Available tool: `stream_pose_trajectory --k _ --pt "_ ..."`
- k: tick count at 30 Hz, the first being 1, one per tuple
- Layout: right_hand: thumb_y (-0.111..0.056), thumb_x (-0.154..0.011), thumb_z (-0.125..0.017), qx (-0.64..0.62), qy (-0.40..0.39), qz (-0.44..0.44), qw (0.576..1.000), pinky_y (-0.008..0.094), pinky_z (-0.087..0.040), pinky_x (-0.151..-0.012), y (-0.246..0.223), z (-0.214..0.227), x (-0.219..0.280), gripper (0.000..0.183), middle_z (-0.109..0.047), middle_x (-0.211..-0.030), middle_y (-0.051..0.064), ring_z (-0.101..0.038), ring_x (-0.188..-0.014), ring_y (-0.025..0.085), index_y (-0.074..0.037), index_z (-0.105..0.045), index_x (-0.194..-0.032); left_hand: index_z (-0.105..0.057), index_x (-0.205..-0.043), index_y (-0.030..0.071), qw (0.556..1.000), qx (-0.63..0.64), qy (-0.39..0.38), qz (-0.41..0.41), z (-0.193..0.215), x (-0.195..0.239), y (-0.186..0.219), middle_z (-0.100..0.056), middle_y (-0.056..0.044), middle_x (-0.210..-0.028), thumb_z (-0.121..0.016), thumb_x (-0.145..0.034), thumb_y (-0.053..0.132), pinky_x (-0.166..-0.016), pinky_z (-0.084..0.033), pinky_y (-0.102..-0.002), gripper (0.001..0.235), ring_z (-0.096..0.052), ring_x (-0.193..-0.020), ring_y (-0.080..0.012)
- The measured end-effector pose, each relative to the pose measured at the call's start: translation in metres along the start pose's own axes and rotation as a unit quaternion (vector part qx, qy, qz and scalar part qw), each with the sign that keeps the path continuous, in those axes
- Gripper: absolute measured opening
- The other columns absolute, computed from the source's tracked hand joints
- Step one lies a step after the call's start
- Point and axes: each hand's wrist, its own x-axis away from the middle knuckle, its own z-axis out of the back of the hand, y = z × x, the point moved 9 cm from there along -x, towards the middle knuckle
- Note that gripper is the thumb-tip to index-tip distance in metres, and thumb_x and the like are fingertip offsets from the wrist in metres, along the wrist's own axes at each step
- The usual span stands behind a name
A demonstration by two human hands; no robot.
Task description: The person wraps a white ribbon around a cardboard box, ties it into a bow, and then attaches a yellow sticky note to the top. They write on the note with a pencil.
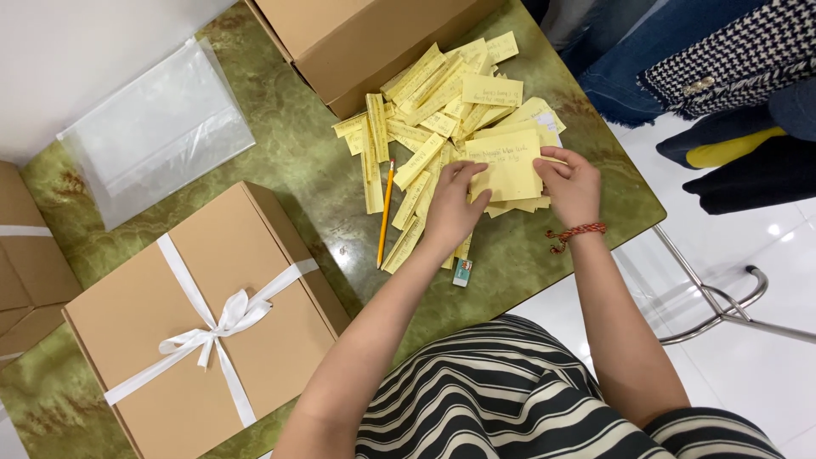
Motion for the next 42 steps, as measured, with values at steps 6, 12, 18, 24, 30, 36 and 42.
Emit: stream_pose_trajectory --k 6,12,18,24,30,36,42 --pt "-0.015 -0.101 -0.079 -0.126 -0.047 -0.024 0.991 0.026 -0.068 -0.073 -0.017 -0.002 0.007 0.032 -0.078 -0.104 0.006 -0.078 -0.083 0.013 -0.006 -0.069 -0.130 -0.059 -0.150 0.009 0.976 -0.146 0.052 -0.153 0.012 0.003 0.078 -0.040 -0.031 -0.159 -0.082 -0.095 0.017 -0.116 -0.041 -0.076 0.060 -0.035 -0.152 -0.0556" --pt "-0.008 -0.099 -0.074 -0.170 -0.079 -0.044 0.981 0.024 -0.069 -0.073 -0.037 -0.005 0.020 0.034 -0.079 -0.100 0.003 -0.080 -0.083 0.011 -0.005 -0.069 -0.132 -0.047 -0.160 0.019 0.963 -0.199 0.011 -0.184 -0.001 -0.016 0.062 -0.037 -0.021 -0.167 -0.084 -0.095 0.023 -0.117 -0.034 -0.081 0.075 -0.026 -0.160 -0.0511" --pt "-0.001 -0.097 -0.073 -0.205 -0.109 -0.039 0.972 0.032 -0.070 -0.076 -0.014 0.000 0.005 0.042 -0.079 -0.107 0.011 -0.081 -0.091 0.019 -0.002 -0.066 -0.138 -0.050 -0.158 0.022 0.967 -0.178 -0.013 -0.181 -0.007 -0.021 0.049 -0.041 -0.017 -0.162 -0.081 -0.096 0.043 -0.110 -0.049 -0.073 0.072 -0.031 -0.157 -0.0445" --pt "-0.001 -0.093 -0.079 -0.212 -0.113 -0.026 0.970 0.033 -0.070 -0.076 -0.007 -0.002 -0.001 0.054 -0.077 -0.115 0.013 -0.080 -0.094 0.021 -0.002 -0.060 -0.143 -0.052 -0.157 0.024 0.967 -0.170 -0.027 -0.185 -0.012 -0.019 0.055 -0.040 -0.013 -0.164 -0.080 -0.092 0.059 -0.111 -0.047 -0.072 0.079 -0.029 -0.157 -0.0409" --pt "-0.003 -0.092 -0.083 -0.183 -0.095 -0.027 0.978 0.041 -0.071 -0.080 -0.034 -0.008 0.014 0.063 -0.075 -0.122 0.023 -0.080 -0.098 0.032 0.003 -0.053 -0.148 -0.054 -0.155 0.026 0.968 -0.162 -0.011 -0.192 -0.012 -0.010 0.070 -0.040 -0.011 -0.166 -0.084 -0.093 0.046 -0.114 -0.045 -0.071 0.072 -0.031 -0.158 -0.0392" --pt "0.000 -0.088 -0.086 -0.170 -0.080 -0.005 0.982 0.038 -0.070 -0.079 -0.017 -0.011 0.002 0.056 -0.076 -0.117 0.018 -0.079 -0.095 0.029 0.000 -0.061 -0.138 -0.067 -0.133 0.019 0.969 -0.122 0.036 -0.211 -0.002 -0.013 0.062 -0.057 -0.010 -0.150 -0.078 -0.097 0.019 -0.111 -0.052 -0.062 0.037 -0.046 -0.150 -0.0370" --pt "-0.011 -0.089 -0.090 -0.130 -0.065 -0.026 0.989 0.035 -0.069 -0.070 -0.037 -0.014 0.016 0.053 -0.075 -0.104 0.022 -0.079 -0.082 0.030 0.011 -0.062 -0.128 -0.077 -0.106 0.020 0.986 0.122 0.113 -0.019 0.045 -0.024 0.020 -0.082 -0.006 -0.110 -0.077 -0.101 0.033 -0.092 -0.064 -0.045 0.014 -0.076 -0.115 -0.0284"
